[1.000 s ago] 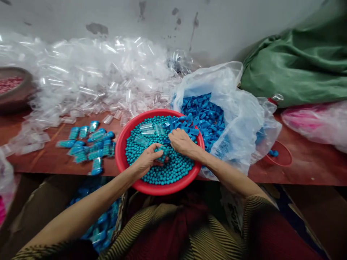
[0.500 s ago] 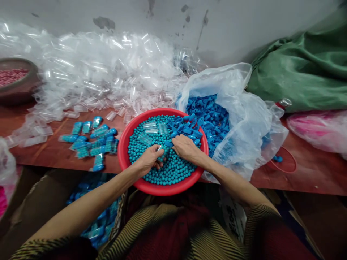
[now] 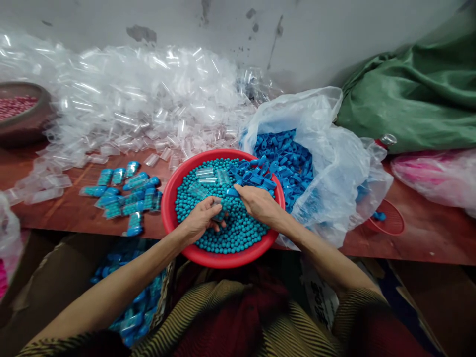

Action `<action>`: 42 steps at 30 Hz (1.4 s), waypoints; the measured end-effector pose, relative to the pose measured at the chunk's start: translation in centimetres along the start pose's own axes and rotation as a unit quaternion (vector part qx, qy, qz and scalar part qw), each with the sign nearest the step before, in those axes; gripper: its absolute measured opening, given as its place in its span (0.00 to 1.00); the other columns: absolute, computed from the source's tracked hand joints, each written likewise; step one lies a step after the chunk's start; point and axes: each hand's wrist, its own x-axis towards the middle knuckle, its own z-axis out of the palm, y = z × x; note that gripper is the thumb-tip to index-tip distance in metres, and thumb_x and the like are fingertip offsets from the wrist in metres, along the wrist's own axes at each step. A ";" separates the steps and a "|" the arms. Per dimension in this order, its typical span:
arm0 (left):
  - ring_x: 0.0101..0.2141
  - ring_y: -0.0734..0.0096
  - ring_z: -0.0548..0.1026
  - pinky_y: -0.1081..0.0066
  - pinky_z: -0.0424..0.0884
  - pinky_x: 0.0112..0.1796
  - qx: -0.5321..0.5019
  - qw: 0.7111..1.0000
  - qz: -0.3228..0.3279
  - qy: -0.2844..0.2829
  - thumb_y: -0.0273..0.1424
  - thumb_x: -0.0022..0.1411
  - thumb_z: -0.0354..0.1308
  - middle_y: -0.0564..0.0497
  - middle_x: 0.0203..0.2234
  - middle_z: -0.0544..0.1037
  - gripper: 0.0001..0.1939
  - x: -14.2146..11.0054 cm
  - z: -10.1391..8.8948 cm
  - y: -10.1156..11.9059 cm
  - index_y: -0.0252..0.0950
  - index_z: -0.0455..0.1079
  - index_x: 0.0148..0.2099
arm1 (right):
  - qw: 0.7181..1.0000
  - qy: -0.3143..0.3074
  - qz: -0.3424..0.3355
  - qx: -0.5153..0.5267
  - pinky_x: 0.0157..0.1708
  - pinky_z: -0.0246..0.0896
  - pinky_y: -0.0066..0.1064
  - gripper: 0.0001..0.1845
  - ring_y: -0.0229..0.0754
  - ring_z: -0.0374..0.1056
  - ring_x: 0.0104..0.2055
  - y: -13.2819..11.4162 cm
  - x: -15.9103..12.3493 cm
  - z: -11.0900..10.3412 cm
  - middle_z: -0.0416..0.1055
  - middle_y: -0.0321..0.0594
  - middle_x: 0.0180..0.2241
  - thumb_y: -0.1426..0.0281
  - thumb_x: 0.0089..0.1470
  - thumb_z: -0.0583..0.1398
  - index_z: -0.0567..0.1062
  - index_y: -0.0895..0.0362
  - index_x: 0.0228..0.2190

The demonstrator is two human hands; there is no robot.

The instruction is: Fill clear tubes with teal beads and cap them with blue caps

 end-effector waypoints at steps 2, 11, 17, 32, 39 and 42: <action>0.18 0.76 0.72 0.80 0.62 0.15 0.002 1.000 0.018 0.003 0.43 0.49 0.62 0.56 0.24 0.72 0.23 0.0 0.2 -0.2 0.36 0.58 0.41 | 1.000 0.013 -0.017 -0.007 0.37 0.60 0.32 0.21 0.44 0.68 0.40 -0.4 -0.2 0.6 0.73 0.50 0.38 0.76 0.60 0.47 0.64 0.65 0.53; 0.15 0.83 0.66 0.82 0.55 0.13 0.052 0.995 0.084 0.028 0.41 0.53 0.59 0.59 0.22 0.68 0.28 -0.1 1.0 -1.0 0.35 0.58 0.52 | 0.984 0.085 -0.041 0.151 0.33 0.57 0.26 0.12 0.37 0.66 0.30 -0.5 -0.7 1.3 0.71 0.40 0.28 0.72 0.60 0.50 0.74 0.61 0.37; 0.13 0.83 0.62 0.80 0.52 0.13 0.047 0.993 0.101 0.047 0.39 0.52 0.59 0.60 0.19 0.65 0.30 -0.3 1.4 -0.9 0.34 0.59 0.55 | 0.972 0.086 -0.093 0.198 0.28 0.53 0.24 0.11 0.34 0.62 0.25 0.0 -0.7 1.2 0.66 0.35 0.23 0.73 0.59 0.52 0.74 0.60 0.31; 0.12 0.82 0.64 0.80 0.52 0.11 0.056 0.993 0.093 0.033 0.40 0.55 0.58 0.58 0.22 0.69 0.30 -0.1 1.4 -0.9 0.38 0.57 0.58 | 0.952 0.086 -0.105 0.275 0.29 0.57 0.25 0.12 0.34 0.64 0.26 1.1 -0.6 1.0 0.71 0.37 0.25 0.71 0.59 0.52 0.76 0.60 0.35; 0.14 0.84 0.63 0.81 0.52 0.12 0.027 0.995 0.095 0.007 0.39 0.54 0.59 0.58 0.22 0.69 0.31 -0.3 1.7 -0.6 0.38 0.58 0.58 | 0.948 0.093 -0.123 0.280 0.28 0.57 0.25 0.14 0.35 0.64 0.26 1.4 -1.0 0.9 0.73 0.38 0.26 0.70 0.58 0.52 0.77 0.60 0.35; 0.14 0.84 0.61 0.80 0.56 0.14 0.033 0.994 0.100 0.022 0.37 0.54 0.60 0.58 0.21 0.67 0.27 -0.3 1.8 -0.8 0.36 0.62 0.54 | 0.951 0.091 -0.136 0.261 0.28 0.57 0.25 0.14 0.35 0.63 0.26 1.5 -1.2 1.2 0.71 0.38 0.24 0.69 0.59 0.52 0.77 0.60 0.32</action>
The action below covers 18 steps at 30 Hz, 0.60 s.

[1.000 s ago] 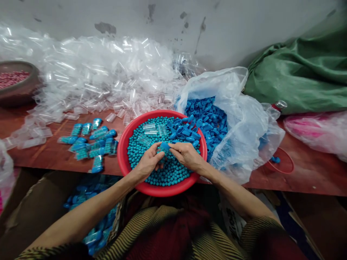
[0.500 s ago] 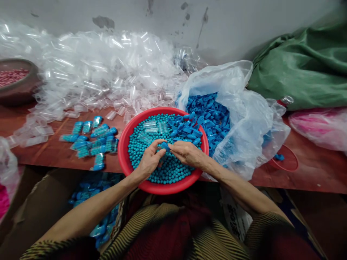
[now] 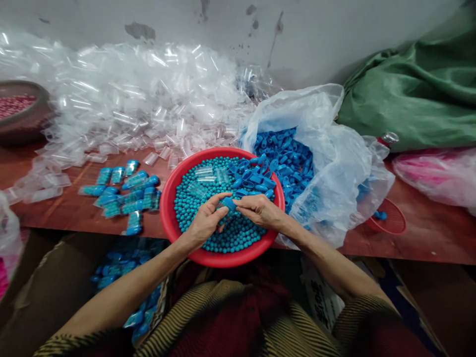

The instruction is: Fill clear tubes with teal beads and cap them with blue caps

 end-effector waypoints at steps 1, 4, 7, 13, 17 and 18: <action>0.14 0.84 0.60 0.80 0.57 0.14 0.004 1.000 0.004 0.003 0.37 0.54 0.60 0.58 0.22 0.67 0.25 0.0 0.0 -0.1 0.36 0.63 0.52 | 1.000 -0.006 0.002 0.008 0.27 0.56 0.25 0.14 0.35 0.63 0.25 0.0 -0.1 0.1 0.71 0.37 0.24 0.69 0.59 0.52 0.77 0.60 0.32; 0.14 0.84 0.59 0.79 0.58 0.13 0.027 0.999 0.014 0.020 0.36 0.54 0.59 0.59 0.21 0.65 0.20 0.0 0.2 -0.5 0.36 0.64 0.48 | 1.000 -0.007 0.006 0.013 0.27 0.57 0.25 0.14 0.35 0.63 0.25 0.0 -0.3 0.9 0.70 0.37 0.24 0.69 0.60 0.51 0.76 0.60 0.33; 0.12 0.85 0.57 0.80 0.56 0.13 0.070 0.995 0.031 0.058 0.35 0.56 0.57 0.61 0.17 0.60 0.16 0.1 0.2 -0.6 0.36 0.64 0.47 | 0.999 0.015 -0.004 -0.042 0.30 0.58 0.28 0.14 0.37 0.62 0.28 -0.1 -0.3 1.7 0.68 0.39 0.24 0.70 0.60 0.50 0.75 0.61 0.36; 0.14 0.81 0.66 0.81 0.57 0.14 0.075 0.997 0.016 0.020 0.39 0.57 0.55 0.60 0.20 0.67 0.21 0.1 -0.7 0.2 0.38 0.58 0.51 | 0.980 0.033 0.110 0.166 0.34 0.64 0.31 0.16 0.37 0.65 0.32 0.2 0.9 0.6 0.70 0.39 0.34 0.69 0.54 0.57 0.73 0.58 0.44; 0.15 0.79 0.69 0.80 0.60 0.14 0.077 0.997 0.001 -0.030 0.41 0.57 0.54 0.59 0.21 0.68 0.21 -0.1 -1.0 0.2 0.39 0.56 0.50 | 0.920 0.078 0.214 0.318 0.24 0.65 0.29 0.24 0.33 0.64 0.24 0.2 1.4 0.2 0.70 0.38 0.33 0.66 0.51 0.59 0.68 0.59 0.50; 0.15 0.79 0.68 0.80 0.60 0.14 0.081 0.996 0.002 -0.027 0.41 0.57 0.55 0.59 0.21 0.68 0.21 -0.2 -0.9 0.1 0.38 0.56 0.50 | 0.923 0.088 0.220 0.304 0.24 0.66 0.29 0.24 0.34 0.64 0.24 0.1 1.4 0.3 0.71 0.38 0.33 0.66 0.51 0.59 0.68 0.59 0.50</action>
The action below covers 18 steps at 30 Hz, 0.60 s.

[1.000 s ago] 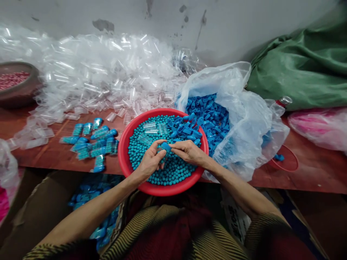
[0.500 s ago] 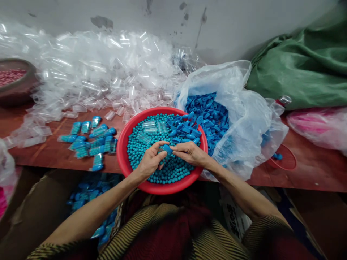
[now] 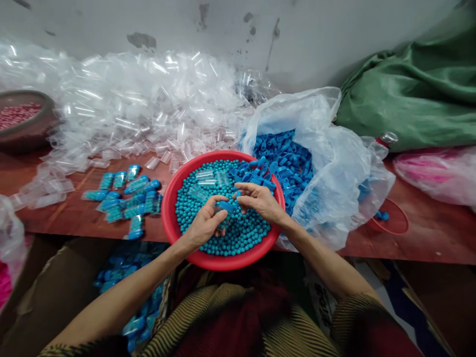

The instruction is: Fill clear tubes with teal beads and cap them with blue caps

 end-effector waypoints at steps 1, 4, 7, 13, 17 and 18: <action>0.14 0.80 0.67 0.80 0.60 0.14 0.004 1.000 0.002 0.008 0.41 0.57 0.55 0.59 0.21 0.67 0.22 0.0 0.2 -0.1 0.38 0.56 0.51 | 0.999 0.014 -0.012 -0.033 0.27 0.66 0.30 0.23 0.35 0.65 0.25 -0.1 -0.1 0.2 0.72 0.39 0.34 0.67 0.51 0.58 0.69 0.59 0.50; 0.13 0.82 0.62 0.79 0.58 0.14 0.001 0.999 0.020 0.040 0.38 0.57 0.56 0.60 0.20 0.64 0.25 -0.1 0.9 -0.2 0.39 0.55 0.55 | 0.976 0.023 -0.091 -0.195 0.41 0.66 0.36 0.18 0.41 0.69 0.38 -0.7 -0.7 1.1 0.74 0.44 0.39 0.71 0.56 0.53 0.71 0.59 0.48; 0.14 0.81 0.61 0.77 0.58 0.16 -0.004 0.998 0.036 0.055 0.36 0.57 0.56 0.60 0.19 0.63 0.28 0.0 1.4 -0.2 0.39 0.54 0.58 | 0.931 -0.026 -0.148 -0.334 0.48 0.63 0.43 0.21 0.48 0.67 0.48 -1.1 -1.4 1.9 0.71 0.51 0.45 0.69 0.58 0.53 0.66 0.62 0.53; 0.21 0.79 0.60 0.76 0.59 0.24 0.010 0.996 0.069 0.047 0.34 0.56 0.57 0.58 0.21 0.64 0.26 0.3 1.3 0.5 0.35 0.58 0.56 | 0.877 -0.059 -0.139 -0.457 0.39 0.67 0.45 0.57 0.56 0.66 0.47 -0.9 -2.4 3.5 0.61 0.61 0.50 0.55 0.43 0.65 0.42 0.64 0.63; 0.20 0.80 0.55 0.76 0.56 0.23 0.001 0.997 0.075 0.020 0.36 0.55 0.58 0.59 0.20 0.61 0.25 0.2 1.1 0.5 0.35 0.60 0.54 | 0.873 -0.020 -0.144 -0.466 0.32 0.67 0.39 0.56 0.53 0.68 0.42 -0.8 -2.6 3.8 0.63 0.56 0.49 0.57 0.46 0.63 0.35 0.59 0.63; 0.20 0.80 0.54 0.76 0.55 0.23 -0.007 0.997 0.076 0.018 0.36 0.55 0.58 0.60 0.20 0.60 0.25 0.1 1.1 0.5 0.35 0.60 0.53 | 0.874 -0.013 -0.151 -0.462 0.31 0.67 0.38 0.56 0.53 0.68 0.42 -0.7 -2.6 3.7 0.63 0.56 0.48 0.58 0.46 0.63 0.34 0.59 0.63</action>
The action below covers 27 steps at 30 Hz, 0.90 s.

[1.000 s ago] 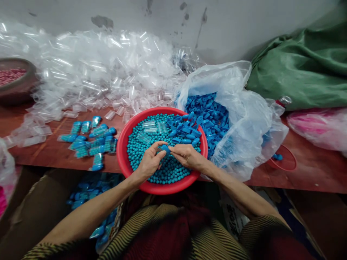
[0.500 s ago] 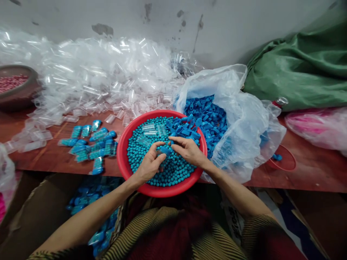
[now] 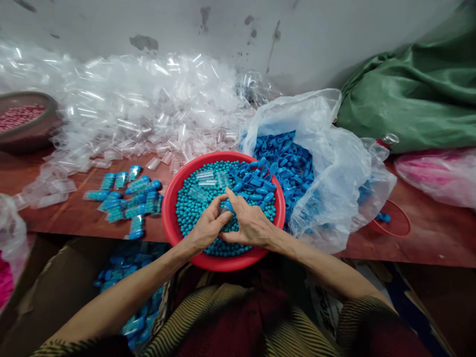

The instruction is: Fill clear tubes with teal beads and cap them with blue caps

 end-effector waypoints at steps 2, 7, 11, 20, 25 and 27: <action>0.20 0.80 0.55 0.76 0.55 0.23 -0.016 1.000 -0.002 0.003 0.37 0.56 0.57 0.59 0.20 0.59 0.24 -0.1 0.1 -0.1 0.35 0.60 0.53 | 1.000 0.018 -0.007 0.012 0.31 0.67 0.37 0.56 0.52 0.68 0.41 0.1 -0.1 0.2 0.63 0.54 0.48 0.58 0.46 0.62 0.34 0.58 0.63; 0.21 0.79 0.57 0.76 0.55 0.24 0.000 1.000 -0.011 0.029 0.35 0.56 0.57 0.59 0.20 0.62 0.19 -0.1 0.8 -0.2 0.35 0.62 0.49 | 0.998 0.055 -0.011 0.007 0.28 0.67 0.38 0.52 0.53 0.68 0.40 0.2 -0.5 1.1 0.64 0.55 0.45 0.59 0.46 0.61 0.41 0.63 0.62; 0.23 0.78 0.61 0.76 0.59 0.27 0.005 0.999 0.000 0.051 0.33 0.56 0.56 0.58 0.21 0.64 0.14 -0.1 1.6 -0.1 0.36 0.62 0.45 | 0.997 0.064 -0.019 -0.038 0.23 0.66 0.38 0.49 0.55 0.67 0.37 0.1 -0.6 1.7 0.65 0.58 0.42 0.59 0.45 0.60 0.46 0.68 0.61; 0.22 0.80 0.62 0.78 0.60 0.26 -0.085 0.996 -0.010 0.028 0.37 0.55 0.60 0.59 0.22 0.64 0.20 0.3 1.1 0.0 0.37 0.61 0.48 | 0.997 0.040 0.011 0.064 0.34 0.69 0.39 0.57 0.51 0.68 0.43 0.5 -0.7 1.0 0.58 0.55 0.53 0.59 0.46 0.63 0.33 0.55 0.63; 0.26 0.78 0.67 0.76 0.65 0.28 -0.148 0.988 -0.038 0.033 0.38 0.54 0.60 0.56 0.30 0.69 0.23 0.1 0.8 -0.3 0.38 0.57 0.49 | 0.997 0.036 -0.016 0.073 0.40 0.69 0.41 0.53 0.53 0.65 0.51 1.0 -1.0 0.8 0.55 0.56 0.57 0.59 0.47 0.64 0.37 0.55 0.63; 0.26 0.79 0.66 0.77 0.65 0.28 -0.119 0.991 -0.033 0.049 0.38 0.54 0.59 0.56 0.30 0.69 0.21 -0.1 0.9 -0.3 0.38 0.58 0.47 | 0.996 0.039 -0.042 0.065 0.39 0.69 0.40 0.47 0.52 0.64 0.51 0.9 -1.0 0.9 0.59 0.55 0.54 0.60 0.49 0.62 0.44 0.56 0.61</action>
